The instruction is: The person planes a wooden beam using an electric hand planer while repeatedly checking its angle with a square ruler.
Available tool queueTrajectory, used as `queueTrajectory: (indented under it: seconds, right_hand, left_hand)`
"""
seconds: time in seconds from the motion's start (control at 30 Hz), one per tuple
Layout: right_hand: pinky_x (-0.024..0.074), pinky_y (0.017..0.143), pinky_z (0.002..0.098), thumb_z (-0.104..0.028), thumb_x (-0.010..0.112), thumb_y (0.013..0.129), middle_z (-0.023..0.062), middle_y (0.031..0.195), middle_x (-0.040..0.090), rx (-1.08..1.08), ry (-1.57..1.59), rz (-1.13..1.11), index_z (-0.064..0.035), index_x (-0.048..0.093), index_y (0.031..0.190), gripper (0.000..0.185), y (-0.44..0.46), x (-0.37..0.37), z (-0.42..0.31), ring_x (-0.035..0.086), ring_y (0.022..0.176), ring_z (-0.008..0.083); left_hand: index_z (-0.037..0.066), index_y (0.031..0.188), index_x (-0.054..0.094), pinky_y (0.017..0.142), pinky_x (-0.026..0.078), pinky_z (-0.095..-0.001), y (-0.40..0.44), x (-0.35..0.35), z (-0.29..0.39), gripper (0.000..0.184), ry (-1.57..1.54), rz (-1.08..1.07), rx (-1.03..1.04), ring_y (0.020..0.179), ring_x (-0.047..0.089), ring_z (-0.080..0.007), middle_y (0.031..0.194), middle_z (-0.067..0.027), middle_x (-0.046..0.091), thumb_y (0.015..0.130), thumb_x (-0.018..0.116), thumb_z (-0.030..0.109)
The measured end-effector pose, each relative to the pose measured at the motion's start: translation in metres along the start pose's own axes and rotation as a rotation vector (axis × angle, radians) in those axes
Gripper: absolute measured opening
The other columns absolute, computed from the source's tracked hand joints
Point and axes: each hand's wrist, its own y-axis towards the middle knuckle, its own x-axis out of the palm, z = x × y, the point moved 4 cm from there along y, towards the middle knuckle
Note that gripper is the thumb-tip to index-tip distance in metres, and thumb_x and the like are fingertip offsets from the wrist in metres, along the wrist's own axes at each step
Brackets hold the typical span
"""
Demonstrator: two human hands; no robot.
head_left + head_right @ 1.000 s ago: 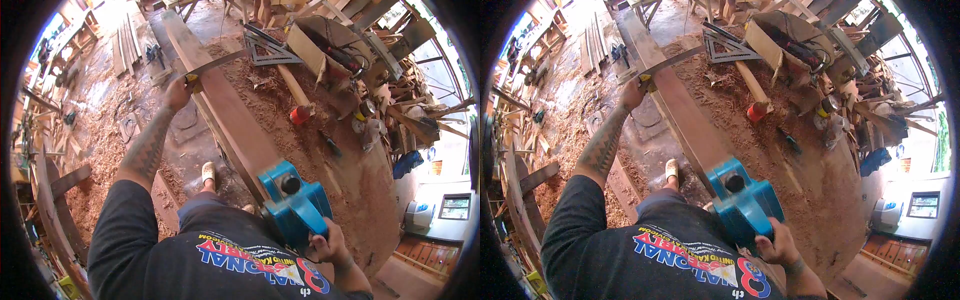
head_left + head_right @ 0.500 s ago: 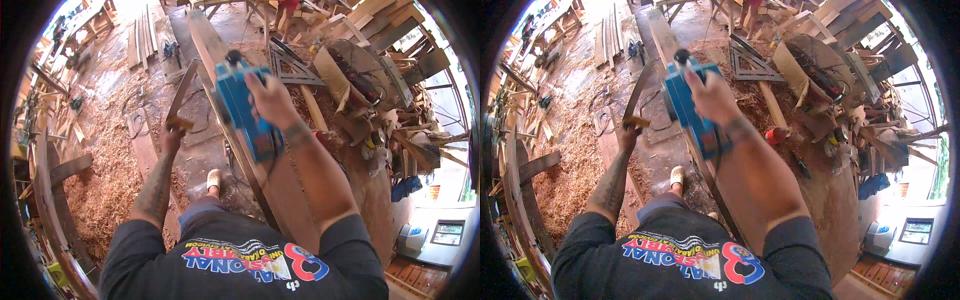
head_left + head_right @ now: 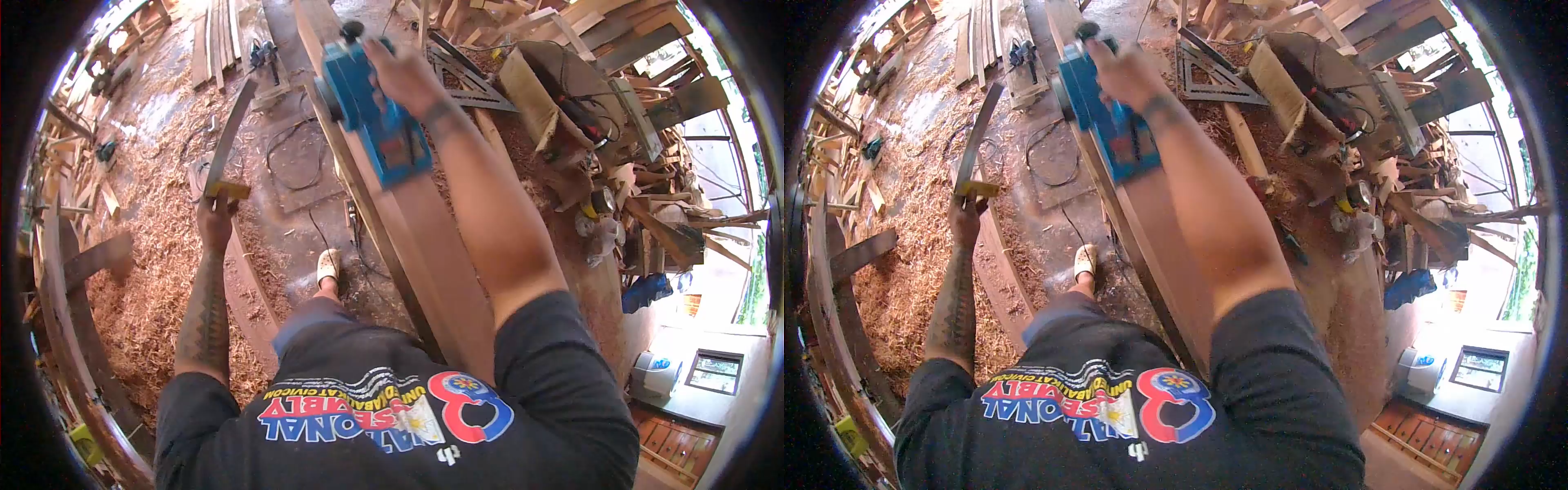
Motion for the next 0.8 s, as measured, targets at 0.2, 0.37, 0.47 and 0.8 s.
queueTrajectory:
  seconds: [0.2,0.37,0.47,0.8]
  right_hand:
    - [0.0535,0.057,0.0346,-0.057,0.061,0.106,0.0053,0.078,0.063,0.139,0.059,0.065,-0.0013,0.063,0.108,0.056,-0.293,-0.044,0.016,0.064,0.061,0.0152]
    - [0.0516,0.061,0.0333,-0.053,0.063,0.105,0.0054,0.08,0.065,0.306,-0.02,0.071,-0.002,0.063,0.115,0.051,-0.523,-0.083,0.032,0.064,0.067,0.0149]
    - [0.0528,0.064,0.0338,-0.051,0.066,0.104,0.0066,0.079,0.068,0.34,-0.089,0.068,0.0001,0.064,0.119,0.053,-0.643,-0.105,0.048,0.067,0.068,0.0166]
    - [0.0562,0.07,0.0383,-0.054,0.069,0.102,0.0111,0.081,0.07,0.384,-0.071,0.101,0.0026,0.065,0.121,0.06,-0.694,-0.105,0.051,0.071,0.073,0.0224]
  left_hand:
    - [0.002,0.126,0.072,0.082,0.062,-0.0421,-0.036,0.108,0.025,0.03,0.274,-0.249,0.346,0.095,0.078,-0.0297,0.113,-0.0168,0.078,0.101,0.075,0.018]
    - [0.004,0.122,0.072,0.096,0.056,-0.0537,-0.12,0.221,0.109,0.032,0.527,-0.431,0.403,0.113,0.071,-0.0461,0.116,-0.0254,0.076,0.098,0.073,0.024]
    - [0.003,0.122,0.072,0.096,0.055,-0.0542,-0.136,0.247,0.123,0.031,0.547,-0.452,0.502,0.115,0.069,-0.047,0.118,-0.0266,0.075,0.098,0.071,0.024]
    - [0.004,0.124,0.072,0.096,0.055,-0.0536,-0.135,0.256,0.11,0.034,0.559,-0.418,0.603,0.115,0.069,-0.0473,0.116,-0.0275,0.075,0.103,0.066,0.03]
